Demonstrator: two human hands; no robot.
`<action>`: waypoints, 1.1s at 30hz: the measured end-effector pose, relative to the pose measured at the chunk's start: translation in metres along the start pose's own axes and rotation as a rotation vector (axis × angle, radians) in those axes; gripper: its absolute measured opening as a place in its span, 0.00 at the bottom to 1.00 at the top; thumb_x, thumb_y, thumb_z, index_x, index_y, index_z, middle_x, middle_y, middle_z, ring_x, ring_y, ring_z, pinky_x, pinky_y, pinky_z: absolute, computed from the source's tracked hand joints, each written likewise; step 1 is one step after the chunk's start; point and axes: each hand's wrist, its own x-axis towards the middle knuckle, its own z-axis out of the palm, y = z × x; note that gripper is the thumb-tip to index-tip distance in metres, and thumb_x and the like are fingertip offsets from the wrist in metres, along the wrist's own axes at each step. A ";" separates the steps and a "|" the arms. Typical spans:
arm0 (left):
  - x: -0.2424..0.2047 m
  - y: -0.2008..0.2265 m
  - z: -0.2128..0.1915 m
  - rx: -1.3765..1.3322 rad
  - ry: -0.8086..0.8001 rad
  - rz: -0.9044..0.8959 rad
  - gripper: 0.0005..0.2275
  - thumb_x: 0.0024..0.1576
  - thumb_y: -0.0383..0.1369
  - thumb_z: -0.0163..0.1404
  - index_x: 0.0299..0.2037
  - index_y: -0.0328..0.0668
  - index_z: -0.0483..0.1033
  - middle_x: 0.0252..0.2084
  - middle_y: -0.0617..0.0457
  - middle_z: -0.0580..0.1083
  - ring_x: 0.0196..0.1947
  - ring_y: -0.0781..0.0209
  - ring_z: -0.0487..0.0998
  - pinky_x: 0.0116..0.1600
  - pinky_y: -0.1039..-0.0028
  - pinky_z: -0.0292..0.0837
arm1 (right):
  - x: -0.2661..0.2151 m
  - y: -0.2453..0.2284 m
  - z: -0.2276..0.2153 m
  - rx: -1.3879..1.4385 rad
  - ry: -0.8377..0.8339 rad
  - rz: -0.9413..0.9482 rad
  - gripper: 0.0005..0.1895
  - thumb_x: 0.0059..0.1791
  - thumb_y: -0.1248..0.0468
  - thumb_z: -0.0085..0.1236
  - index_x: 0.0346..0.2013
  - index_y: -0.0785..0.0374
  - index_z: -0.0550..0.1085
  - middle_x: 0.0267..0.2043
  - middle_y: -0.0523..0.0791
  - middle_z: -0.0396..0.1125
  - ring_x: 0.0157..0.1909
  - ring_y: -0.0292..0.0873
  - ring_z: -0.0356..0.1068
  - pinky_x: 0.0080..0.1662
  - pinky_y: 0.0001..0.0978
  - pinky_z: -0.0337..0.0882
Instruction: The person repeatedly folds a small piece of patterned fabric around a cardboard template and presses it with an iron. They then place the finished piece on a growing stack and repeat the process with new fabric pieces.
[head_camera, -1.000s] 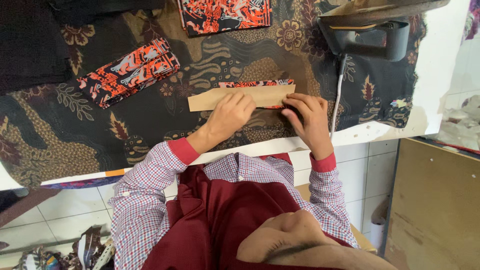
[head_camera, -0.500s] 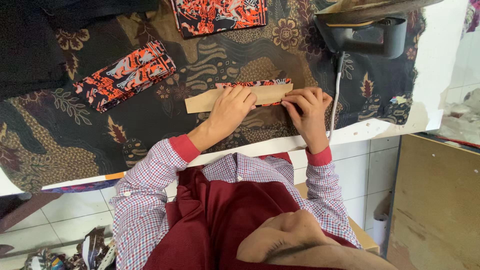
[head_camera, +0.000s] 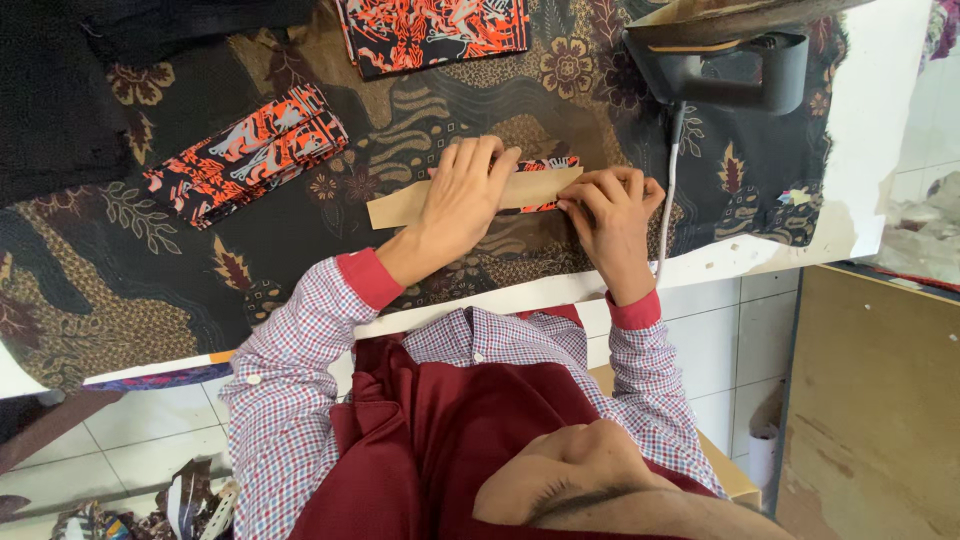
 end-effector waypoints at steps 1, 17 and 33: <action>0.004 -0.001 0.002 -0.025 -0.007 -0.024 0.22 0.50 0.27 0.53 0.56 0.33 0.71 0.48 0.46 0.68 0.51 0.49 0.68 0.57 0.61 0.62 | 0.001 -0.001 -0.001 -0.015 -0.004 0.000 0.06 0.50 0.61 0.68 0.39 0.54 0.78 0.47 0.37 0.71 0.57 0.45 0.63 0.60 0.48 0.51; 0.002 0.005 0.022 0.152 -0.020 0.133 0.16 0.60 0.29 0.51 0.58 0.37 0.76 0.43 0.53 0.70 0.47 0.58 0.71 0.60 0.66 0.64 | 0.004 -0.001 -0.003 -0.072 -0.047 0.047 0.22 0.50 0.57 0.68 0.60 0.44 0.77 0.61 0.45 0.64 0.60 0.51 0.58 0.61 0.49 0.50; -0.015 0.013 0.029 0.228 -0.067 0.058 0.22 0.59 0.39 0.52 0.64 0.44 0.71 0.46 0.56 0.69 0.51 0.62 0.69 0.56 0.67 0.55 | -0.008 0.025 0.009 0.099 0.019 0.090 0.16 0.48 0.57 0.73 0.50 0.45 0.81 0.59 0.44 0.64 0.62 0.48 0.57 0.63 0.43 0.50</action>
